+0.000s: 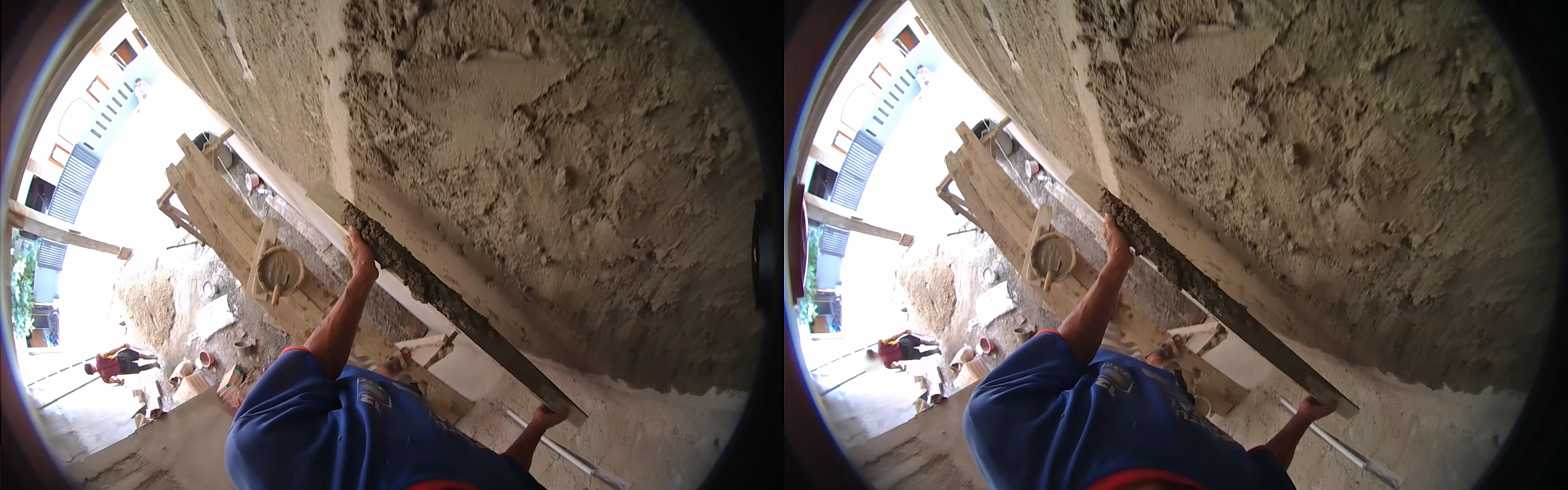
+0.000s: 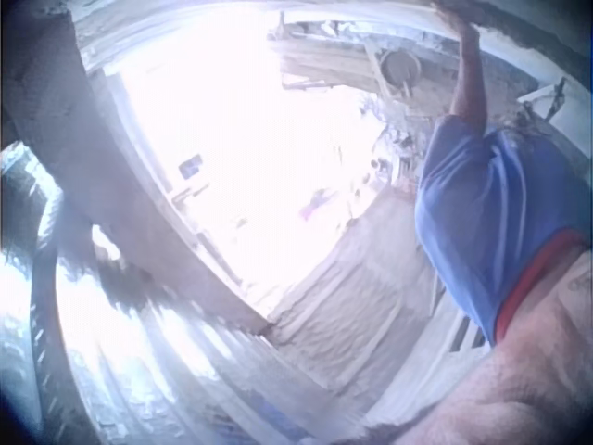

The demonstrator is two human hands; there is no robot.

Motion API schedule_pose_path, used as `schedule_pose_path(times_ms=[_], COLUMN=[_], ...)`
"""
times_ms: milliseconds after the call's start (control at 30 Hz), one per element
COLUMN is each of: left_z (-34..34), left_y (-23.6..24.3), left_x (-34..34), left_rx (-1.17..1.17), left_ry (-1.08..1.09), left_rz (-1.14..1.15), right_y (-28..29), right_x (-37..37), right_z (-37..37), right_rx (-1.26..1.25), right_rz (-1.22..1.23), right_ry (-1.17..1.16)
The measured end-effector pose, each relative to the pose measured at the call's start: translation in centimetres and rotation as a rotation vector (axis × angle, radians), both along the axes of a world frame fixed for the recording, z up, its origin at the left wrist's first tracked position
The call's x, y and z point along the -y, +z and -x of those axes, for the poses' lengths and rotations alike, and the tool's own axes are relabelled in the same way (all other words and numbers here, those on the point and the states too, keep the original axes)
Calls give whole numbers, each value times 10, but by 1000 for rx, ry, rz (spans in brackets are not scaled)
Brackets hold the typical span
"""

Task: The person applies mortar to a wall using a trowel from a bucket, then levels and smooths the surface by sliding a long wooden board across it.

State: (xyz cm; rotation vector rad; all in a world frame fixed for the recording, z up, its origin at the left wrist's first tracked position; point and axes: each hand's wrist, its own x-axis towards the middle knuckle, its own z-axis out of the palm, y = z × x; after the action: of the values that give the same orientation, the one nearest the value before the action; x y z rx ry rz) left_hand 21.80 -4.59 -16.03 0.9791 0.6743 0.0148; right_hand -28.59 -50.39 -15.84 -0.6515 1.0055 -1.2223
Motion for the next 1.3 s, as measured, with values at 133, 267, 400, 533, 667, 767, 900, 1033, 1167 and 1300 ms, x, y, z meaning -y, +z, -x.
schedule_pose_path(times_ms=[133,267,400,533,667,767,900,1033,1167,1300], left_z=[18,26,29,24,8,-13,-62,-74,-59,-33], left_y=[-37,-78,-99,-110,-134,-168,-231,-259,-243,-210], left_x=[-23,-45,-66,-86,-109,-131,-125,-116,-113,-127], left_rx=[-30,37,-148,-177,-263,-286,-332,-568,-579,-492], left_ry=[-86,-109,-134,-189,-168,-368,-432,-627,-617,-654], left_rz=[34,-93,-103,-95,-147,-187,406,-331,-224,-146], right_y=[-37,-49,-44,-45,-60,-87,-133,-154,-144,-125], right_x=[-14,-36,-69,-94,-105,-111,-110,-100,-106,-124], right_z=[33,38,26,16,11,-1,-26,-31,5,48], right_rx=[-365,21,-61,-338,-75,-169,-306,-561,-602,-332], right_rz=[144,-204,-193,-134,-318,-403,-454,-611,-498,-409], right_ry=[189,-212,-137,-33,17,-83,-70,-145,36,-119])
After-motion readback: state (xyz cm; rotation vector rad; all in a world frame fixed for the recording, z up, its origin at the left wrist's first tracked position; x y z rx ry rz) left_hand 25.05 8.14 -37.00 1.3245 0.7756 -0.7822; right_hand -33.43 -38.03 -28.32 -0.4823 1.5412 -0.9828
